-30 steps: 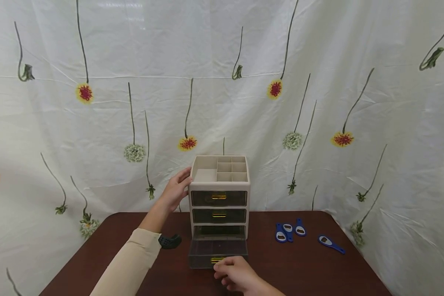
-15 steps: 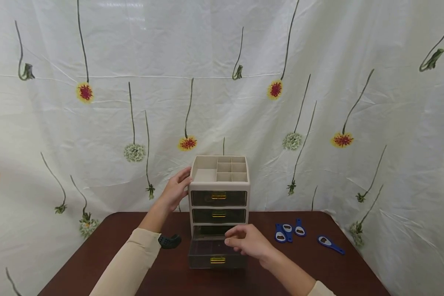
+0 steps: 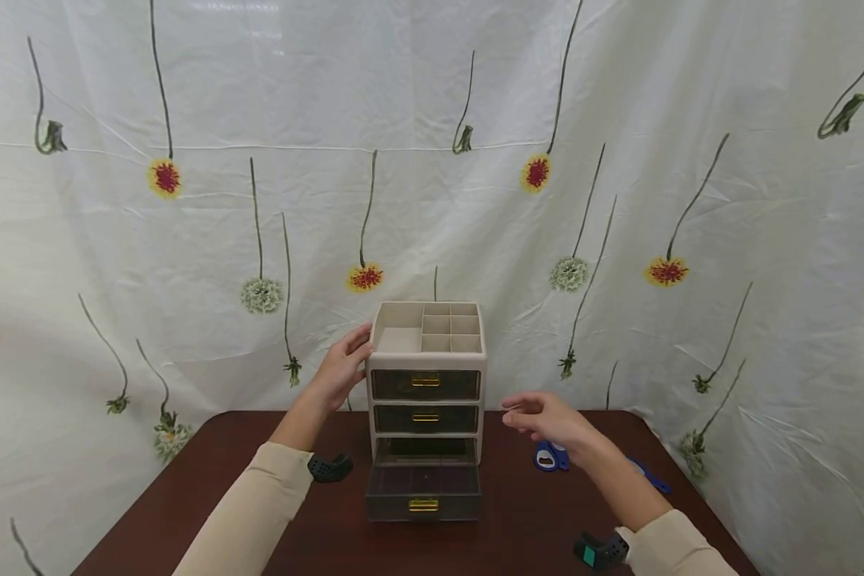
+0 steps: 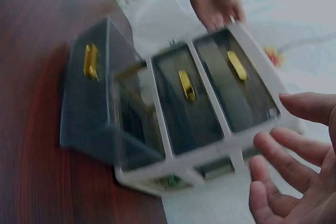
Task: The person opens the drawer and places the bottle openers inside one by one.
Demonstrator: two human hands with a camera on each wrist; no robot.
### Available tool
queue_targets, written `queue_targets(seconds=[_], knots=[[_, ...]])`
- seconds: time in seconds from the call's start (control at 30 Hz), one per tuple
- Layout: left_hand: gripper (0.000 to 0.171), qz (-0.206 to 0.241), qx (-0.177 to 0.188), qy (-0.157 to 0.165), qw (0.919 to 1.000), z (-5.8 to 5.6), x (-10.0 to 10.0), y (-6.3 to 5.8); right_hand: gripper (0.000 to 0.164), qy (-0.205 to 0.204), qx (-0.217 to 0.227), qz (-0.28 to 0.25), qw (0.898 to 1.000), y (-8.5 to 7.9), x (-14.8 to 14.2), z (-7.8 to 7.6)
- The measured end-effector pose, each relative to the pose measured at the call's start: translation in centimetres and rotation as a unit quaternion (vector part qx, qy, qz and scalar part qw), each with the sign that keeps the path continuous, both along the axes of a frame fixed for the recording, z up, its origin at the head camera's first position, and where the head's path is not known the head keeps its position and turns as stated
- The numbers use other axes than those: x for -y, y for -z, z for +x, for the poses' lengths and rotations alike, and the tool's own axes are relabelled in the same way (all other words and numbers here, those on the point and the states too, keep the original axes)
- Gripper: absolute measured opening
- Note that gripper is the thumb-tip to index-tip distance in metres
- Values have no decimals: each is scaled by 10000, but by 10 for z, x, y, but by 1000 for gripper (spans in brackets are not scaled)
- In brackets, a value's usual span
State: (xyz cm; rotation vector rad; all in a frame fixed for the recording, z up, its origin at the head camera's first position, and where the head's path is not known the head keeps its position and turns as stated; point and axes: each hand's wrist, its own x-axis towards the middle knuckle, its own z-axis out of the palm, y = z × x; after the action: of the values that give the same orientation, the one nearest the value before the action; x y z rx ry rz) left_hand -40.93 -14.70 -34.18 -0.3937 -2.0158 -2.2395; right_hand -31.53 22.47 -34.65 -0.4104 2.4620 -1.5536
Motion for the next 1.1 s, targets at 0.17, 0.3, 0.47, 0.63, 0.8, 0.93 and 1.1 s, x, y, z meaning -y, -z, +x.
queue_targets(seconds=[0.17,0.3,0.47,0.63,0.8,0.93,1.1], knots=[[54,-3,39,-38,10000,0,0,1,54,147,70,-255,9995,4,-22,-9],[54,-13,37,-48,10000,-1,1,1,57,223,14,-228,9995,8,-38,-18],[54,53,63,49,10000,-1,0,2,61,421,-156,-174,9988,16,-64,-30],[54,72,37,46,10000,1,0,1,62,582,-508,101,9970,26,-87,-37],[54,90,14,76,9999,3,1,1,65,636,-581,397,9955,35,-104,-37],[54,92,9,88,9999,3,1,2,66,629,-612,735,9934,42,-115,-38],[55,78,-24,98,9999,3,1,1,65,739,-651,1137,9886,51,-123,-39]])
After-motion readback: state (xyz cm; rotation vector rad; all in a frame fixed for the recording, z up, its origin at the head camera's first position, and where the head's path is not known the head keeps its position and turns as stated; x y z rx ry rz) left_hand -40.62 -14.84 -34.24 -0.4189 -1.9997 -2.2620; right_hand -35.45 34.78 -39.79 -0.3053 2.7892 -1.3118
